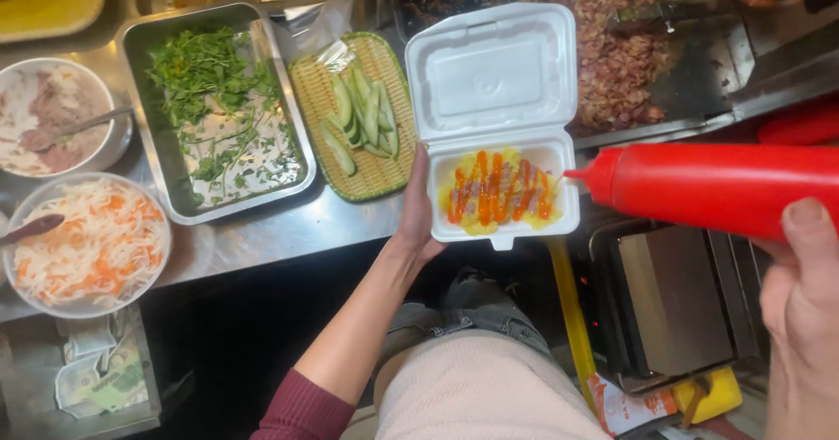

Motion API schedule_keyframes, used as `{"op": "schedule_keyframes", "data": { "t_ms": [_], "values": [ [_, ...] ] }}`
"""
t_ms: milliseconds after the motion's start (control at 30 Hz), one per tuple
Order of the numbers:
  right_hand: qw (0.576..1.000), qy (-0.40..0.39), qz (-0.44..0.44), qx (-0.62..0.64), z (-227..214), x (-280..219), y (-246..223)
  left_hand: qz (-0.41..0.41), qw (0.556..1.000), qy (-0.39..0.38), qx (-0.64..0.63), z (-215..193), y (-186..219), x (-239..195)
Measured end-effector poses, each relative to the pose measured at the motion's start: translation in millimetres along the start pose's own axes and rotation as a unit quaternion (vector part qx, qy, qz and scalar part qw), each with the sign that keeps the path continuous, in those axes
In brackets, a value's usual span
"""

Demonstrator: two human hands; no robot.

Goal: The person assembles a meal in a white styrofoam container by adding shredded meat, sauce, sliced cucumbers, and other toppings. They use tongs and scissors to handle the ingredients, then close the container, place it in a plastic bag, and store it in a microwave.

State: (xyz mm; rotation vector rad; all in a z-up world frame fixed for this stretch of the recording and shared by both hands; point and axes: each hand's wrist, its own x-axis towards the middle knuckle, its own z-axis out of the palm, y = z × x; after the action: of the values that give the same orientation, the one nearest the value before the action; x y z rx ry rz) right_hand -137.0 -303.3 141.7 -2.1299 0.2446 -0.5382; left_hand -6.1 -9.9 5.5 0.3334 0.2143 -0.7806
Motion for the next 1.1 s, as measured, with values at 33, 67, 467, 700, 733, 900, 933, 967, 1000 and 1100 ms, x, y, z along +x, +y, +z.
{"op": "schedule_keyframes", "data": {
  "t_ms": [33,67,467,700,733,900,933,967,1000,1100],
  "values": [
    [0.997,0.012,0.058,0.050,1,8,-1,-0.005,1.000,-0.008,0.006,6,-1,4],
    [0.988,0.025,0.115,0.101,2,18,-1,-0.011,1.000,-0.015,0.012,13,-3,9],
    [0.540,0.234,0.470,0.658,-45,102,254,0.037,0.969,0.240,0.050,144,-40,72],
    [0.234,0.247,0.484,0.806,-70,156,336,0.204,0.931,0.299,0.056,127,-25,40],
    [0.274,0.261,0.499,0.780,-69,154,326,0.230,0.927,0.293,0.047,115,-21,30],
    [0.638,0.121,0.550,0.526,45,94,299,0.345,0.882,0.321,0.012,92,-19,-18],
    [0.787,-0.040,0.478,0.387,81,81,263,0.361,0.873,0.328,0.009,91,-22,-25],
    [0.883,-0.189,0.365,0.227,114,67,226,0.373,0.867,0.330,0.007,89,-21,-29],
    [0.881,-0.200,0.363,0.228,145,58,215,0.382,0.862,0.334,0.005,84,-23,-36],
    [0.942,-0.331,0.019,-0.048,211,45,191,0.373,0.858,0.352,0.002,70,-27,-48]
  ]
}}
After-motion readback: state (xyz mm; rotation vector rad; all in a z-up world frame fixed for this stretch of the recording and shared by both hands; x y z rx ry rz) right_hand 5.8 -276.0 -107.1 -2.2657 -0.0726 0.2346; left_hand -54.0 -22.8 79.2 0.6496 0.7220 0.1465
